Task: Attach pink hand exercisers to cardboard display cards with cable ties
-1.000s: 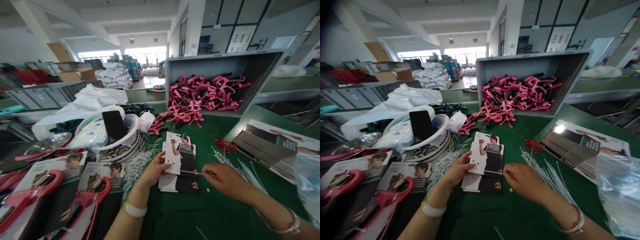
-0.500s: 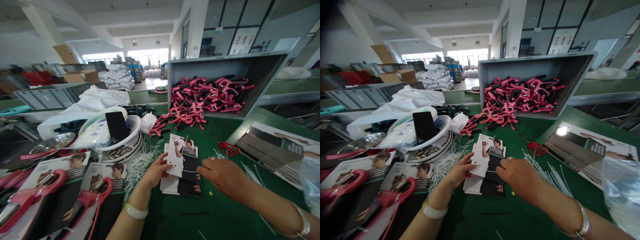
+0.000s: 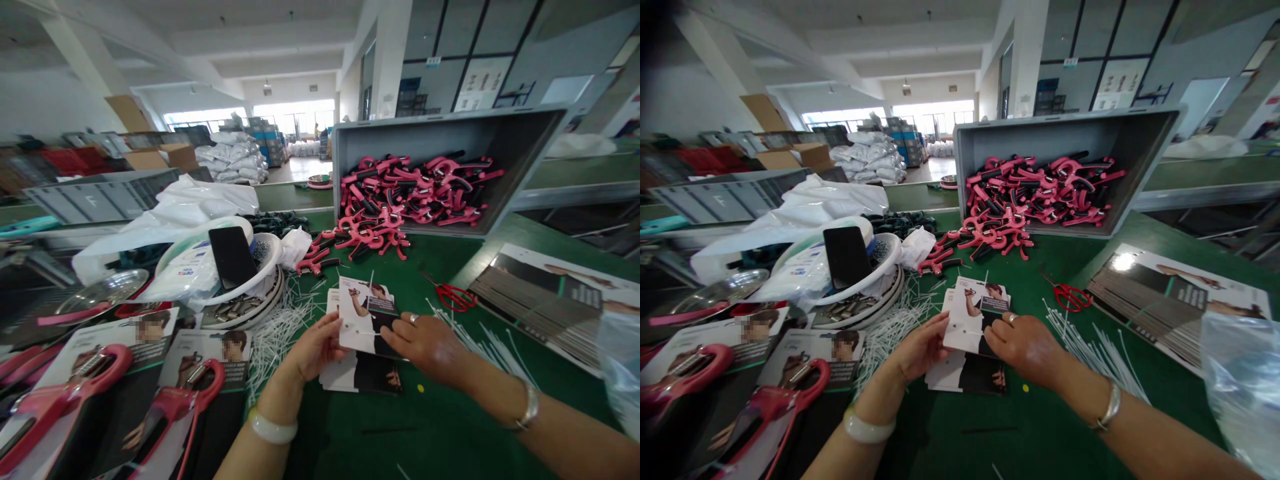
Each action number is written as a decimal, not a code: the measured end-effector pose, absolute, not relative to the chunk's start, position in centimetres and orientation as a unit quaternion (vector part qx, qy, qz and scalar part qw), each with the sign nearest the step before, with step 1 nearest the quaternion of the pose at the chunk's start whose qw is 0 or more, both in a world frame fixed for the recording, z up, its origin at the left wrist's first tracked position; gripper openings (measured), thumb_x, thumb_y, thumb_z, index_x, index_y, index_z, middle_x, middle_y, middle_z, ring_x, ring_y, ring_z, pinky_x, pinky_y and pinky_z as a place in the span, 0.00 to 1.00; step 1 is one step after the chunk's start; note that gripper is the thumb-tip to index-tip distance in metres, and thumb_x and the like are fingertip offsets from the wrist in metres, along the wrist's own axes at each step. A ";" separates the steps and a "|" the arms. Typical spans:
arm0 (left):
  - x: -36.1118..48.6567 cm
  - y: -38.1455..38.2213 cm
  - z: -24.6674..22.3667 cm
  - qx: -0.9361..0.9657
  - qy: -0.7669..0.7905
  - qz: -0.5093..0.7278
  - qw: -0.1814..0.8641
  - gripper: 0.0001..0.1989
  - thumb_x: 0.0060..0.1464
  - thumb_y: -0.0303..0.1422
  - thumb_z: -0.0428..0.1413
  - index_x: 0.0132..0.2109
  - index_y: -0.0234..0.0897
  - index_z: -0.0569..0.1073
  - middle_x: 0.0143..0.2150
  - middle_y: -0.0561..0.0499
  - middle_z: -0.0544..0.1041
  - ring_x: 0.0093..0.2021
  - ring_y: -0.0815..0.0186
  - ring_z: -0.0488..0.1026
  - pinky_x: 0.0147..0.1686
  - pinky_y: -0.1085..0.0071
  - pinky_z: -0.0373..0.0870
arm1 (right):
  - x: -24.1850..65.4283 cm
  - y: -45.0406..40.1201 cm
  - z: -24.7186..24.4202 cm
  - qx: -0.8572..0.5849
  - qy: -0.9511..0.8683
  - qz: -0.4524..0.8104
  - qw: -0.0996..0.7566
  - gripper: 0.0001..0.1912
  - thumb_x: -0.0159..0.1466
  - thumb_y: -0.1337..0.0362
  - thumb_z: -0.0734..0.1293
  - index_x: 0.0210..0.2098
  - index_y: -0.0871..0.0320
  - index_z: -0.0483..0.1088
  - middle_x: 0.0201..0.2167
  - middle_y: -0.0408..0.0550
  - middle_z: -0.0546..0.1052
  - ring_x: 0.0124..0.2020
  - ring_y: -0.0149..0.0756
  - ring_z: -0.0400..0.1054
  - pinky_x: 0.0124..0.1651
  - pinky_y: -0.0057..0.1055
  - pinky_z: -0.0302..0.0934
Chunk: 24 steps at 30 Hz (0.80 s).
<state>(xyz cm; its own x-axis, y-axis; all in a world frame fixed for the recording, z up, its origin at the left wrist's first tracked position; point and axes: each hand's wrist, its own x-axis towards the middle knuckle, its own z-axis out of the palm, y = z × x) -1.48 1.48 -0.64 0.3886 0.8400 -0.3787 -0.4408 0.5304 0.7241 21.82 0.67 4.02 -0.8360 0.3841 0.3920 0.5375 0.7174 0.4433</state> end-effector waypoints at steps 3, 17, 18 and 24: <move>-0.9 1.3 -0.7 0.231 0.345 0.390 0.822 0.15 0.57 0.36 0.53 0.48 0.32 0.69 0.32 0.47 0.76 0.25 0.70 0.75 0.22 0.80 0.70 | 22.1 0.9 0.7 -0.254 -0.907 -0.276 0.191 0.12 0.61 0.73 0.59 0.41 0.59 0.71 0.27 0.48 0.74 0.31 0.35 0.67 0.28 0.29 0.54; 1.0 0.8 -0.5 0.420 0.414 0.385 0.710 0.13 0.52 0.31 0.57 0.46 0.34 0.75 0.39 0.46 0.79 0.27 0.72 0.73 0.22 0.80 0.61 | 19.6 -4.5 -1.3 -0.488 -0.836 -0.128 0.217 0.17 0.61 0.60 0.63 0.46 0.61 0.71 0.46 0.55 0.75 0.47 0.47 0.65 0.48 0.44 0.55; 1.1 0.6 0.0 0.413 0.407 0.389 0.716 0.14 0.52 0.32 0.57 0.46 0.34 0.74 0.40 0.46 0.78 0.28 0.72 0.74 0.23 0.80 0.63 | 19.3 -4.8 -1.3 -0.500 -0.825 -0.131 0.227 0.17 0.61 0.60 0.63 0.47 0.61 0.70 0.46 0.55 0.75 0.46 0.48 0.65 0.49 0.45 0.55; 1.6 -0.6 2.3 0.362 0.396 0.476 0.696 0.26 0.48 0.32 0.62 0.55 0.36 0.66 0.44 0.42 0.78 0.34 0.68 0.75 0.32 0.74 0.69 | 19.9 -3.0 -0.8 -0.482 -0.804 -0.148 0.316 0.13 0.64 0.68 0.59 0.43 0.63 0.72 0.38 0.55 0.77 0.40 0.42 0.68 0.44 0.39 0.63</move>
<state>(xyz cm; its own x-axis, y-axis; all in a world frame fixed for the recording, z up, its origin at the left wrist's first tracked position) 1.57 -0.57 2.30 0.2320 0.9505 -0.2067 -0.3761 0.2837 0.8821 19.93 -3.02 -0.79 -0.3359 0.6816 0.6501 0.8680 0.4919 -0.0673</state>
